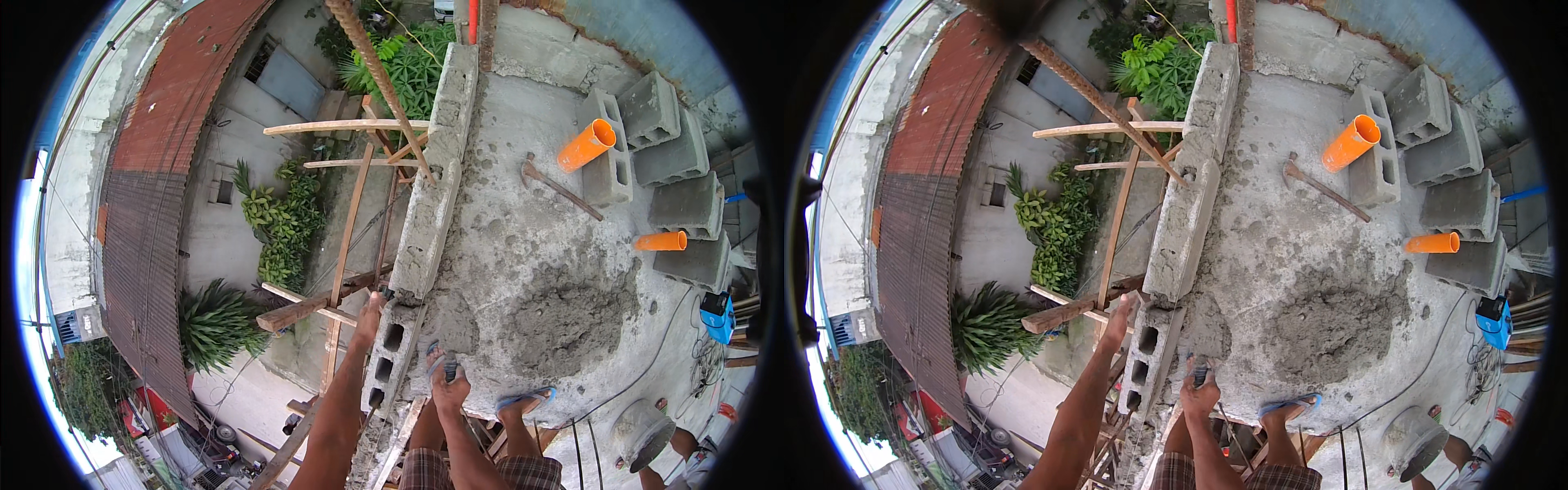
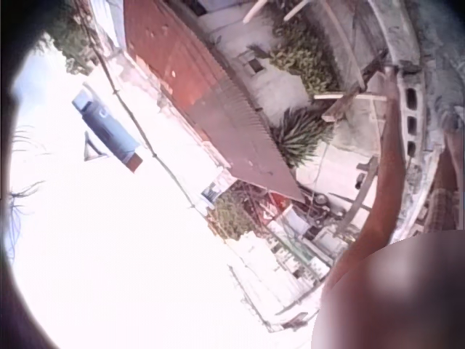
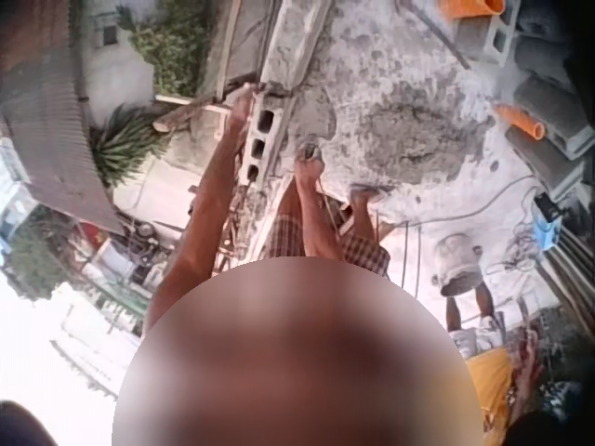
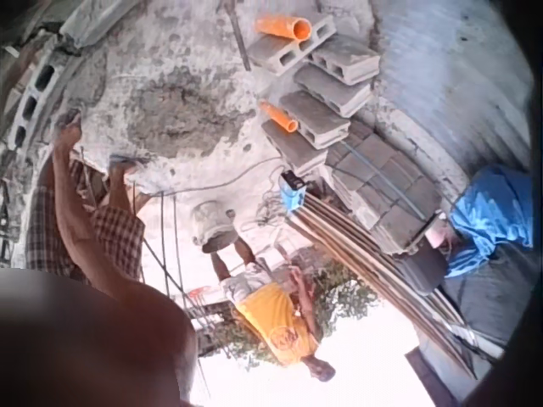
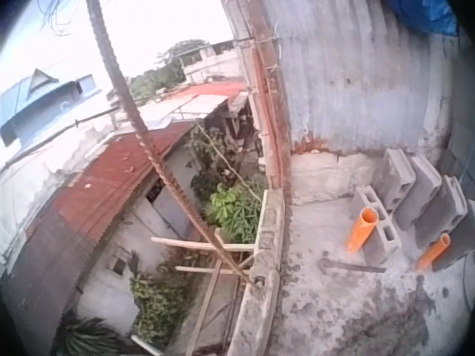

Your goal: The person scoops wet mortar with a trowel and spreads it along the top of a partially built wall. They place hollow concrete blocks onto the mortar bed, tap them into position, and scrape off excess mortar. The process repeats as the wall is extended.

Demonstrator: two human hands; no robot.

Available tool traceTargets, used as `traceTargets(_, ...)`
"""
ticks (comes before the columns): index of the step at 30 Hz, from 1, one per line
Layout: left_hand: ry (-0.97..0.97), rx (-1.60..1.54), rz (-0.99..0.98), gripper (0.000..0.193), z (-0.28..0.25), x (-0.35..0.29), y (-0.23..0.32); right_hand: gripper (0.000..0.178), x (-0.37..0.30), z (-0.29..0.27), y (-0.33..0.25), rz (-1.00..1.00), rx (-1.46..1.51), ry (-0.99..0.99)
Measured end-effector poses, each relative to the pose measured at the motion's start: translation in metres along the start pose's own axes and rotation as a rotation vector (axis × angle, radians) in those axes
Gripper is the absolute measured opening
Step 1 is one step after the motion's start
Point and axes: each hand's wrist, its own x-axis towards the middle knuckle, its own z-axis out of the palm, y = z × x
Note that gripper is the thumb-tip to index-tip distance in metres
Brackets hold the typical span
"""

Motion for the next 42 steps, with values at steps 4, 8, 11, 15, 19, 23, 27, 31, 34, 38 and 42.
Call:
traceTargets(4, -0.111, 0.048, -0.058, 0.082, 0.009, 0.067, -0.008, 0.027, -0.012, 0.093, -0.043, 0.038, -0.048, -0.001)
traceTargets(8, -0.274, -0.074, -0.053, 0.085, 0.010, 0.074, -0.014, 0.042, -0.048, 0.159, -0.045, 0.016, -0.079, 0.164)
traceTargets(11, -0.223, 0.046, -0.153, 0.085, 0.004, 0.057, -0.017, 0.056, -0.091, 0.163, -0.037, 0.154, -0.108, -0.017)
traceTargets(15, -0.169, 0.109, -0.016, 0.086, 0.005, 0.034, -0.025, 0.059, -0.124, 0.119, -0.037, 0.257, -0.190, -0.173)
traceTargets(19, -0.114, 0.070, -0.139, 0.096, 0.001, 0.030, -0.029, 0.063, -0.050, 0.076, -0.056, -0.166, -0.278, -0.024)
traceTargets(23, -0.122, 0.001, -0.128, 0.091, -0.003, 0.038, -0.032, 0.056, 0.065, 0.068, -0.056, -0.267, -0.422, -0.161)
traceTargets(27, -0.162, -0.209, -0.050, 0.086, 0.006, 0.046, -0.036, 0.060, 0.052, 0.071, -0.016, -0.183, -0.572, -0.409)
traceTargets(31, -0.191, -0.153, 0.007, 0.086, 0.015, 0.038, -0.041, 0.072, -0.033, 0.079, 0.025, -0.286, -0.498, -0.314)
traceTargets(34, -0.205, 0.013, 0.065, 0.080, 0.011, 0.019, -0.039, 0.072, -0.077, 0.072, 0.036, -0.274, -0.491, -0.306)
traceTargets(38, -0.167, 0.150, 0.228, 0.065, 0.000, -0.013, -0.042, 0.050, -0.083, 0.052, 0.034, 0.010, -0.466, -0.468)
traceTargets(42, -0.047, 0.250, 0.103, 0.063, -0.013, -0.041, -0.069, 0.046, -0.042, 0.053, 0.027, -0.235, -0.312, -0.234)
